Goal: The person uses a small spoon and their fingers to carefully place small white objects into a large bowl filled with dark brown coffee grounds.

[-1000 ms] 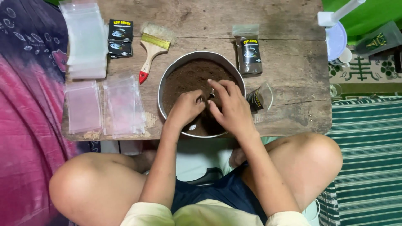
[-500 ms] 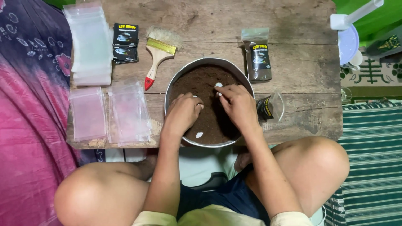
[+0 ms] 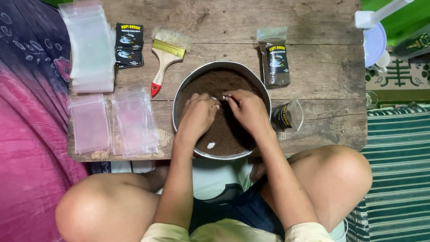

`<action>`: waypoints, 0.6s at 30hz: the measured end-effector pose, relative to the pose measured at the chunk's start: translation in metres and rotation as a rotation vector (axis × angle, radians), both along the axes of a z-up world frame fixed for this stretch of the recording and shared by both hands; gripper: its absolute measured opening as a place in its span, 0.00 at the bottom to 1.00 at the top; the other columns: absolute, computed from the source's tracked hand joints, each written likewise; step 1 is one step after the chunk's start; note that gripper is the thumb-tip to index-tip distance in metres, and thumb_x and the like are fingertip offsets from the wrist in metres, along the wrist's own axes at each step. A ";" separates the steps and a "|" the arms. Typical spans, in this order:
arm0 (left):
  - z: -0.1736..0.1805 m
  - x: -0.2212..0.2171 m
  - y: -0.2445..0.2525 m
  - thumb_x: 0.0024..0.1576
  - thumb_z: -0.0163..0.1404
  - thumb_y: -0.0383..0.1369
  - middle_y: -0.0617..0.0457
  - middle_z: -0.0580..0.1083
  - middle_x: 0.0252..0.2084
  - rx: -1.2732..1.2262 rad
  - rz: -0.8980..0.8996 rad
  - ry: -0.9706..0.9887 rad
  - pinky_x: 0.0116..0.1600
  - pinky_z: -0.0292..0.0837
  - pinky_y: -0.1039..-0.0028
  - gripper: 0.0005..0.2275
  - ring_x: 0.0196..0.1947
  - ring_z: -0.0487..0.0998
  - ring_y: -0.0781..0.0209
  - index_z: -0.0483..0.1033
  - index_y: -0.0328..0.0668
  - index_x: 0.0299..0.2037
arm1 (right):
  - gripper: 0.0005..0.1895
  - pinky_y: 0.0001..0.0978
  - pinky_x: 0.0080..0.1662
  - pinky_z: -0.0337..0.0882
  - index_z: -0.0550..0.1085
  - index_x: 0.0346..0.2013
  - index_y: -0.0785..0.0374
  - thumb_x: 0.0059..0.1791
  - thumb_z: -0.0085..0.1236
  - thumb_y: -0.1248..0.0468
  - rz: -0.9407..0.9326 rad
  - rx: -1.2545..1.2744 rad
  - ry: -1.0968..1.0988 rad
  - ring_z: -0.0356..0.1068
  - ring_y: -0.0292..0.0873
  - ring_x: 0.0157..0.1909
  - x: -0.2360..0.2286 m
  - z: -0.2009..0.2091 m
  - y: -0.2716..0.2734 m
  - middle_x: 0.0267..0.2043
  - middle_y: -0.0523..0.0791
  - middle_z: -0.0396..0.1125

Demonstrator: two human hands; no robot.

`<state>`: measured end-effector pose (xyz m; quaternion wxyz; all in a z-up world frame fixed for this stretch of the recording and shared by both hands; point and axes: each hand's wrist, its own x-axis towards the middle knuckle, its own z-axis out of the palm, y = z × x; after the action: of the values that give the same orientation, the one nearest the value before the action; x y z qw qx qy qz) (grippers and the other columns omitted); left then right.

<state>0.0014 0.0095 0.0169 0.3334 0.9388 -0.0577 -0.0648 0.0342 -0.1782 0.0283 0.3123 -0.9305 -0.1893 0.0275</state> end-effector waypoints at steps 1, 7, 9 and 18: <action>0.008 -0.003 0.001 0.60 0.50 0.33 0.48 0.77 0.38 0.001 0.002 0.000 0.52 0.71 0.57 0.09 0.46 0.75 0.46 0.85 0.47 0.44 | 0.08 0.46 0.47 0.76 0.82 0.44 0.54 0.53 0.57 0.60 0.002 0.001 0.000 0.76 0.54 0.48 -0.001 0.004 -0.002 0.42 0.45 0.76; 0.014 -0.014 0.013 0.62 0.46 0.35 0.42 0.79 0.38 -0.003 0.009 0.088 0.49 0.73 0.50 0.12 0.44 0.77 0.39 0.85 0.45 0.43 | 0.09 0.48 0.47 0.75 0.82 0.44 0.49 0.52 0.57 0.57 0.019 -0.096 0.098 0.75 0.51 0.50 -0.014 0.015 -0.007 0.45 0.42 0.76; -0.006 -0.017 0.015 0.61 0.45 0.36 0.43 0.79 0.36 0.071 0.010 0.154 0.48 0.74 0.52 0.13 0.42 0.78 0.40 0.85 0.45 0.42 | 0.10 0.50 0.46 0.76 0.82 0.44 0.50 0.51 0.56 0.57 0.077 -0.174 0.155 0.76 0.54 0.48 -0.018 0.013 -0.008 0.44 0.43 0.77; 0.034 -0.032 0.009 0.60 0.45 0.35 0.35 0.79 0.34 -0.072 0.019 0.310 0.46 0.74 0.47 0.13 0.41 0.79 0.32 0.83 0.37 0.33 | 0.10 0.53 0.48 0.75 0.81 0.43 0.55 0.52 0.55 0.59 0.119 -0.130 0.269 0.75 0.60 0.48 -0.034 0.027 -0.018 0.43 0.48 0.76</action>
<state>-0.0308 0.0182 0.0513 0.3726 0.9054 0.0010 -0.2037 0.0005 -0.1963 0.0557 0.2720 -0.9238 -0.1983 0.1827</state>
